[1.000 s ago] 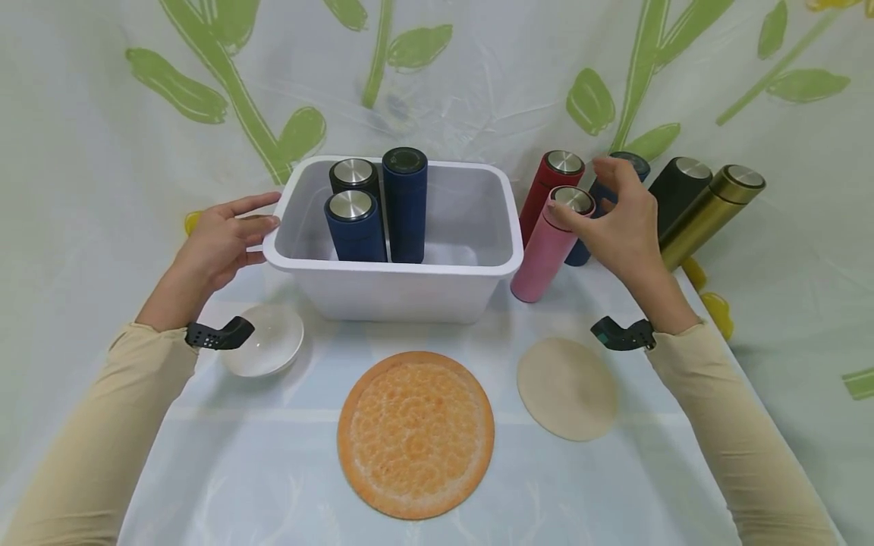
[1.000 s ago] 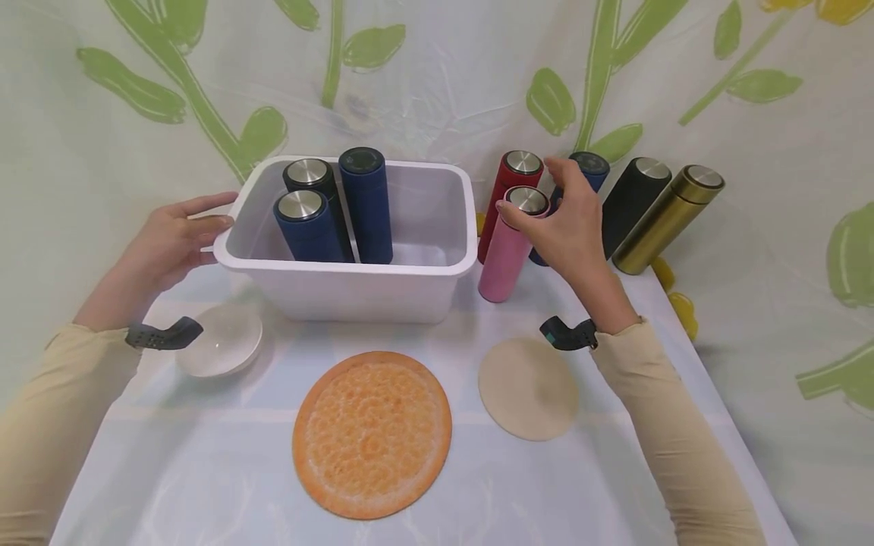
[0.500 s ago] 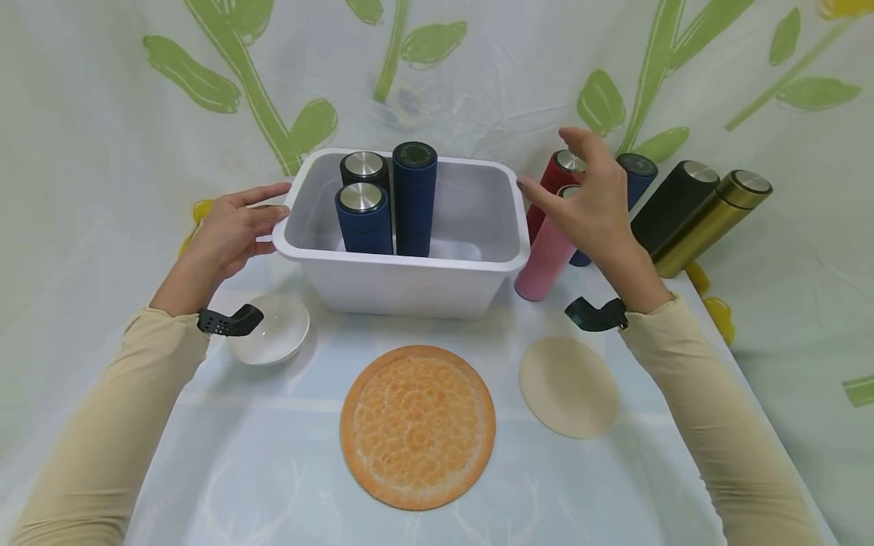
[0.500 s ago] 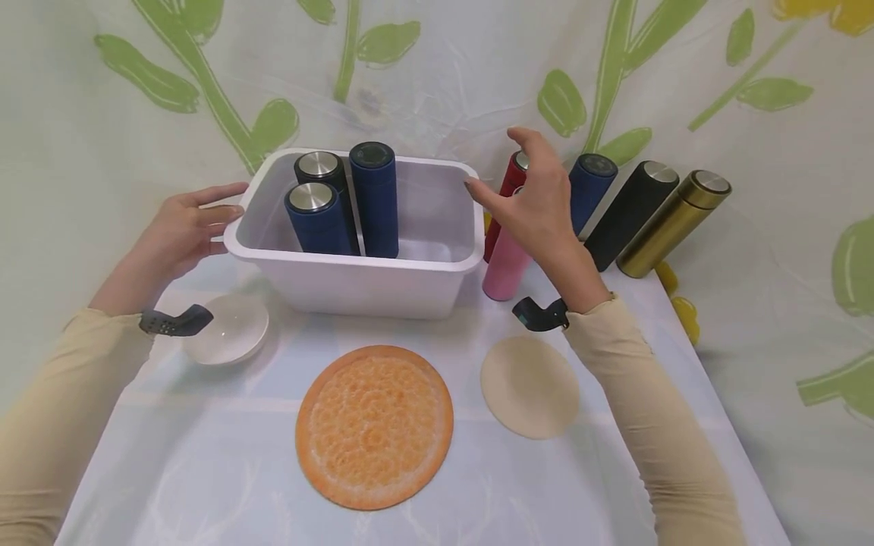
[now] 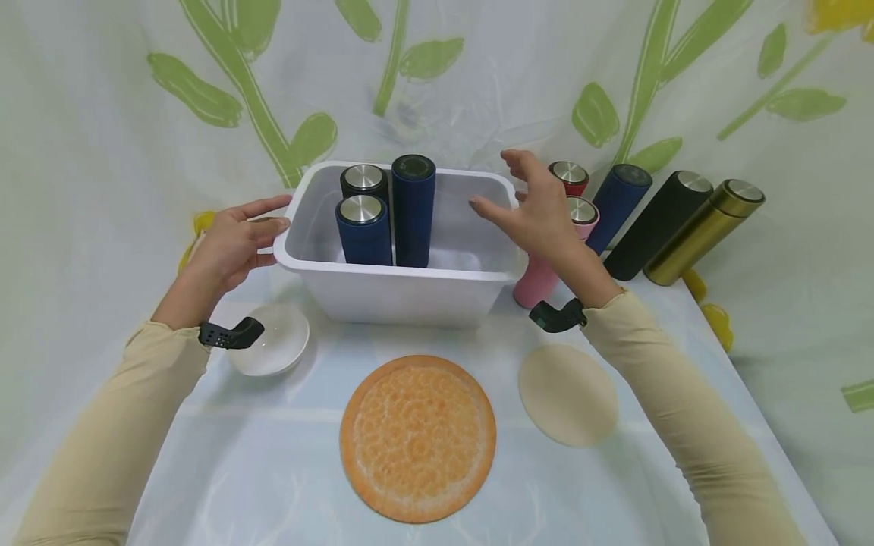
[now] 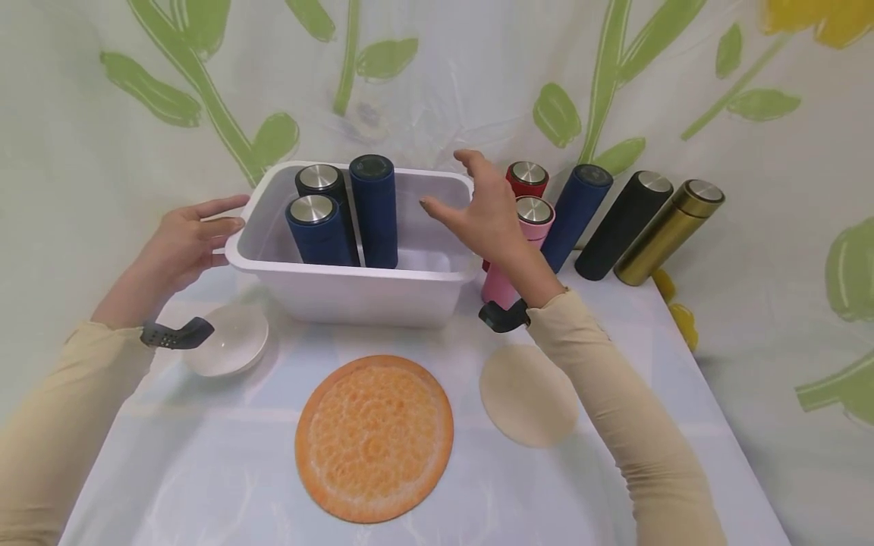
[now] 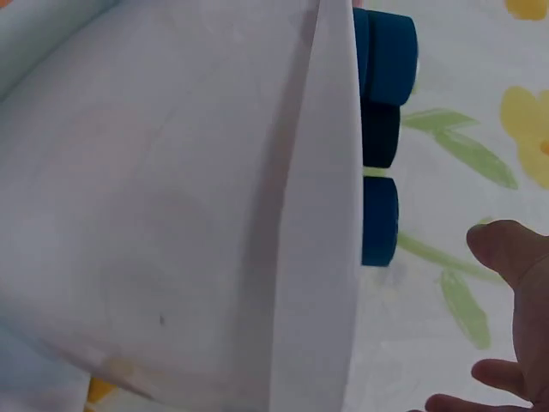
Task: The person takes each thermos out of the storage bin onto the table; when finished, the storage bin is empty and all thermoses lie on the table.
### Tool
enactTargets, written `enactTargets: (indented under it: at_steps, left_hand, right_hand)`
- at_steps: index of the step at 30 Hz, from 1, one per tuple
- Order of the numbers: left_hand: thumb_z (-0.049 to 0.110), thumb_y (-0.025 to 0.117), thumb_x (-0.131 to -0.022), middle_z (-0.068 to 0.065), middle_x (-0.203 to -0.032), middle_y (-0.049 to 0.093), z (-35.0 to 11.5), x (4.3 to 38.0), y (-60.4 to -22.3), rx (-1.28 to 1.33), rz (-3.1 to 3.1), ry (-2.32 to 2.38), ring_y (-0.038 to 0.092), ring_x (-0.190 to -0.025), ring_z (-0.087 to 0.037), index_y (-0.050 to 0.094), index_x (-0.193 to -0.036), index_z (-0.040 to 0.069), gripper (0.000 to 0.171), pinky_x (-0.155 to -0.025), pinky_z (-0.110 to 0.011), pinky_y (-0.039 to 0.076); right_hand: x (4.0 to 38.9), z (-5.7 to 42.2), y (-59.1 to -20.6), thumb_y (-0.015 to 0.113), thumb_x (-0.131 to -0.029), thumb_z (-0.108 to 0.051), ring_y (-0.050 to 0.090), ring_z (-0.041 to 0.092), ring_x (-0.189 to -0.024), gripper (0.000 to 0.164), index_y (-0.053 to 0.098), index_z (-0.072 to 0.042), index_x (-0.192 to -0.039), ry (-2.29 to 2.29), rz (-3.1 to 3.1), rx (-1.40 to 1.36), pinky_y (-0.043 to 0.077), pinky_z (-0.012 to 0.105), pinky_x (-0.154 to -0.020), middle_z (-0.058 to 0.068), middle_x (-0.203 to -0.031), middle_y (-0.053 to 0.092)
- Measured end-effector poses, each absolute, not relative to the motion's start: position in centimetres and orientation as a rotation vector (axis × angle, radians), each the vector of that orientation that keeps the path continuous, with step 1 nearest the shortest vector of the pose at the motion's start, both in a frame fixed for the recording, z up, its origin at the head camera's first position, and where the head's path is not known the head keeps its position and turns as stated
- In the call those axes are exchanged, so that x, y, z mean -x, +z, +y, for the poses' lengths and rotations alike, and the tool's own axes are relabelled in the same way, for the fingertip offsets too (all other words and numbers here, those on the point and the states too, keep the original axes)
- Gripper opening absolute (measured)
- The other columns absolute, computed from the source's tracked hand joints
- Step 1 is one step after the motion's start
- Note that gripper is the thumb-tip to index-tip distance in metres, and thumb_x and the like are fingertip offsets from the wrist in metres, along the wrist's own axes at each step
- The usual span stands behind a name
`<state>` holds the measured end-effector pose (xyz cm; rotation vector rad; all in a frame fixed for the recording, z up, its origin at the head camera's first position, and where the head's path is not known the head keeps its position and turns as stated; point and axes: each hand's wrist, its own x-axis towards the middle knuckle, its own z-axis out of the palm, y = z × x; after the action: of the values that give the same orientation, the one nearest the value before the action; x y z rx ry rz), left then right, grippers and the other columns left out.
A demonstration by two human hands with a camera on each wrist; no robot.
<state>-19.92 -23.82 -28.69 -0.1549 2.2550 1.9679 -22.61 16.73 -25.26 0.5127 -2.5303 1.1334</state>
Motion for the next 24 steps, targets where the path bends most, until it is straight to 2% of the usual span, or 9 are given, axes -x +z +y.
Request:
enactTargets:
  at_steps: [10,17,24]
  left_hand:
    - [0.021,0.062,-0.1,0.014,-0.102,0.069,-23.8,19.8,-28.9,0.101,2.276,1.946,0.067,-0.092,-0.009,0.041,-0.154,0.015,0.058,-0.073,-0.025,0.057]
    - [0.02,0.062,-0.1,0.013,-0.102,0.07,-24.1,20.1,-29.1,0.096,2.276,1.956,0.068,-0.091,-0.009,0.041,-0.154,0.015,0.058,-0.071,-0.025,0.057]
    - [0.021,0.062,-0.1,0.012,-0.103,0.069,-23.9,19.8,-28.9,0.101,2.313,1.929,0.068,-0.091,-0.009,0.042,-0.154,0.015,0.058,-0.072,-0.025,0.058]
  right_hand:
    - [23.0,14.0,-25.3,0.082,-0.083,-0.037,0.048,0.02,-0.133,0.078,0.046,-0.008,-0.146,1.196,-2.595,-0.583,0.048,0.038,-0.101,0.007,-0.145,0.051]
    - [24.2,12.2,-25.3,0.083,-0.082,-0.039,0.05,0.026,-0.132,0.083,0.043,-0.01,-0.148,1.151,-2.68,-0.574,0.044,0.04,-0.105,0.011,-0.146,0.052]
    - [25.0,10.3,-25.1,0.079,-0.084,-0.043,0.047,0.025,-0.135,0.088,0.036,-0.011,-0.153,1.074,-2.788,-0.589,0.041,0.039,-0.108,0.01,-0.152,0.045]
